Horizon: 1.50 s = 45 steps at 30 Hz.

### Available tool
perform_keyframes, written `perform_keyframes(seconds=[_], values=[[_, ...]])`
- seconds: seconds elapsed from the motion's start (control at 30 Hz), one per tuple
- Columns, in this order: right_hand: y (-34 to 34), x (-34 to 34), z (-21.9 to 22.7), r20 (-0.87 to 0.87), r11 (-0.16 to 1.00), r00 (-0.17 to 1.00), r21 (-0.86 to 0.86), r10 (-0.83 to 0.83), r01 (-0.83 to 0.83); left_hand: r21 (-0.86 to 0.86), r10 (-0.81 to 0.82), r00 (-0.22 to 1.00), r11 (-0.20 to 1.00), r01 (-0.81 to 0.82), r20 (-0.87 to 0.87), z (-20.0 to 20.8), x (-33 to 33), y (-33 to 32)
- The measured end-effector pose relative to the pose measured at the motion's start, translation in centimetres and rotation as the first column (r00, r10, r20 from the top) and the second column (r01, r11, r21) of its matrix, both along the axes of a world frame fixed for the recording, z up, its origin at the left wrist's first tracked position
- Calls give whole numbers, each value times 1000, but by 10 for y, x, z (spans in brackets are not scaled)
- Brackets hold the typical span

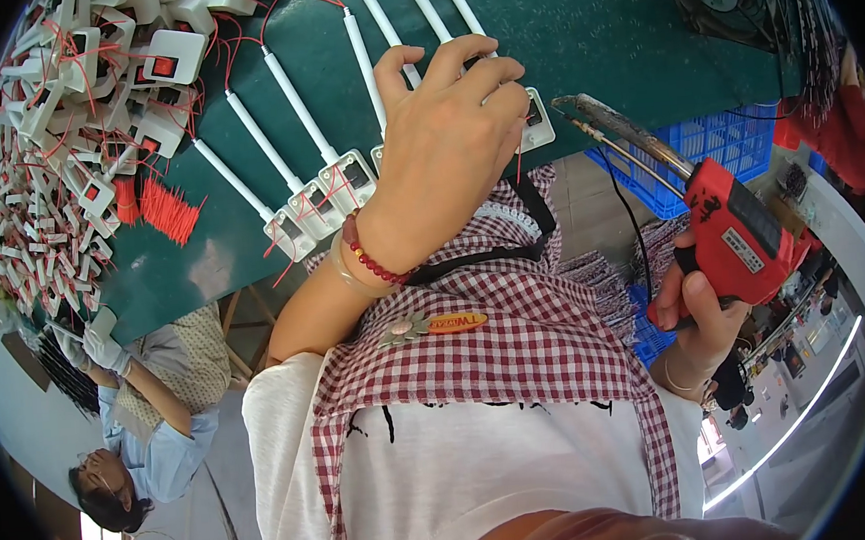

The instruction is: The person solders wires to small white electronic components on an assembly line. This is done using a soldering iron and solder wire.

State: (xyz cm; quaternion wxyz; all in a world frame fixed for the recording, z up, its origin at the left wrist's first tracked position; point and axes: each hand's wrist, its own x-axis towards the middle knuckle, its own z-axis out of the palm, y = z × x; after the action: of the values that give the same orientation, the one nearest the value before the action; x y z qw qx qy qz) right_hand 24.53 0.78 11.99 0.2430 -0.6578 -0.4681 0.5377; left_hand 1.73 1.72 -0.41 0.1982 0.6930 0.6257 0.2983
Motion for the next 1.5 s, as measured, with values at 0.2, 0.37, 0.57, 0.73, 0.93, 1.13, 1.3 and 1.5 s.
perform_keyframes(seconds=[0.2, 0.37, 0.57, 0.73, 0.93, 1.13, 1.3, 1.5], values=[[0, 5, -2, -106, 1000, 994, -19, -7, 5, 10, 3, 1000, 1000, -3, -3, -1, 1, 0], [-3, 5, -3, -114, 999, 993, -41, -34, 30, 22, -2, 1000, 1000, 2, 4, -3, 2, 1], [-3, 2, -6, -70, 999, 997, -6, -33, 33, -4, -44, 999, 999, 44, -30, 3, -1, 1], [-3, 9, -12, -167, 999, 985, -11, -53, 52, -86, 35, 999, 996, -38, -37, 27, -11, -17], [-6, 24, -25, -314, 1000, 949, 17, -2, 8, 39, 367, 890, 928, -371, -269, 40, -102, -70], [0, 8, -28, -514, 1000, 858, -18, -19, 12, -176, 329, 899, 904, -388, -291, 38, -138, -135], [-5, -3, -32, -598, 994, 795, 32, 102, -103, -251, 320, 947, 914, -319, -38, 31, -120, -155], [-10, -8, -31, -621, 986, 771, 12, 139, -168, -100, 508, 858, 861, -500, 84, 17, -126, -168]])
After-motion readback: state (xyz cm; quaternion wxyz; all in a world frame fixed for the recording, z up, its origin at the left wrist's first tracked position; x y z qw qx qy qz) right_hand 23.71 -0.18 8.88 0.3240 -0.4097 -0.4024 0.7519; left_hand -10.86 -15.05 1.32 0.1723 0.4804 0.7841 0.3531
